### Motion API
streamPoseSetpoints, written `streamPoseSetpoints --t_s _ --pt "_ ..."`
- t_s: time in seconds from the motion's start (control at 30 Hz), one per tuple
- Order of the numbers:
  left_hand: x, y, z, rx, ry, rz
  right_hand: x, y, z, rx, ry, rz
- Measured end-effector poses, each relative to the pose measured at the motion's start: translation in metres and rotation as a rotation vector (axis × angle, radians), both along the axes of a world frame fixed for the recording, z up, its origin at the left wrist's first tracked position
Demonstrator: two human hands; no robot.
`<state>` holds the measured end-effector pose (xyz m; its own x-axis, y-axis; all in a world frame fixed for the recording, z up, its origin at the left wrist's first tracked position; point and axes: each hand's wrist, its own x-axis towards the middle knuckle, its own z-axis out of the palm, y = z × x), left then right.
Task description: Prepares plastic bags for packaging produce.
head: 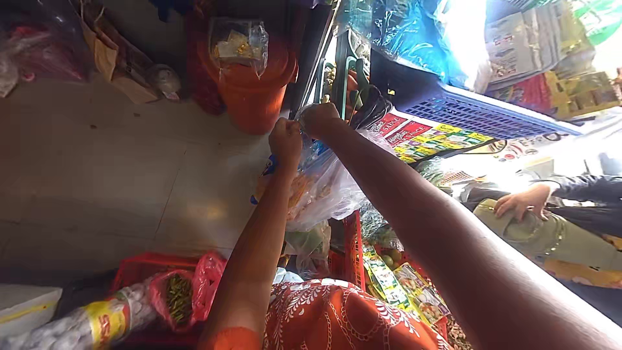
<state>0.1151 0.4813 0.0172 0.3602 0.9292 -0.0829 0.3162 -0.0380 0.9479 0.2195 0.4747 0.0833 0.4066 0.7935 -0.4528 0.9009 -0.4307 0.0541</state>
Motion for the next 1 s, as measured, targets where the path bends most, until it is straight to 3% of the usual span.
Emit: streamPoseSetpoints --t_s 0.1,0.33,0.43,0.53,0.73,0.87,1.0 --pt "0.004 0.006 -0.004 0.056 0.022 -0.019 -0.009 -0.005 0.017 -0.057 -0.023 0.073" --pt "0.020 0.017 0.005 0.093 0.122 -0.151 -0.011 -0.047 0.031 0.312 0.067 0.025" --pt "0.027 0.012 0.019 0.165 0.243 -0.217 -0.035 -0.064 0.039 0.308 0.002 -0.006" --pt "0.032 0.016 0.011 0.183 0.334 -0.228 -0.050 -0.074 0.042 0.330 -0.108 0.024" --pt "0.027 0.028 -0.022 0.069 0.258 -0.228 -0.044 -0.130 0.094 0.855 0.115 -0.130" --pt "0.004 0.028 -0.017 0.106 0.128 -0.254 -0.022 -0.234 0.133 1.297 0.278 -0.065" --pt "-0.043 -0.013 0.004 0.180 -0.235 -0.133 0.001 -0.329 0.136 1.653 0.526 -0.298"
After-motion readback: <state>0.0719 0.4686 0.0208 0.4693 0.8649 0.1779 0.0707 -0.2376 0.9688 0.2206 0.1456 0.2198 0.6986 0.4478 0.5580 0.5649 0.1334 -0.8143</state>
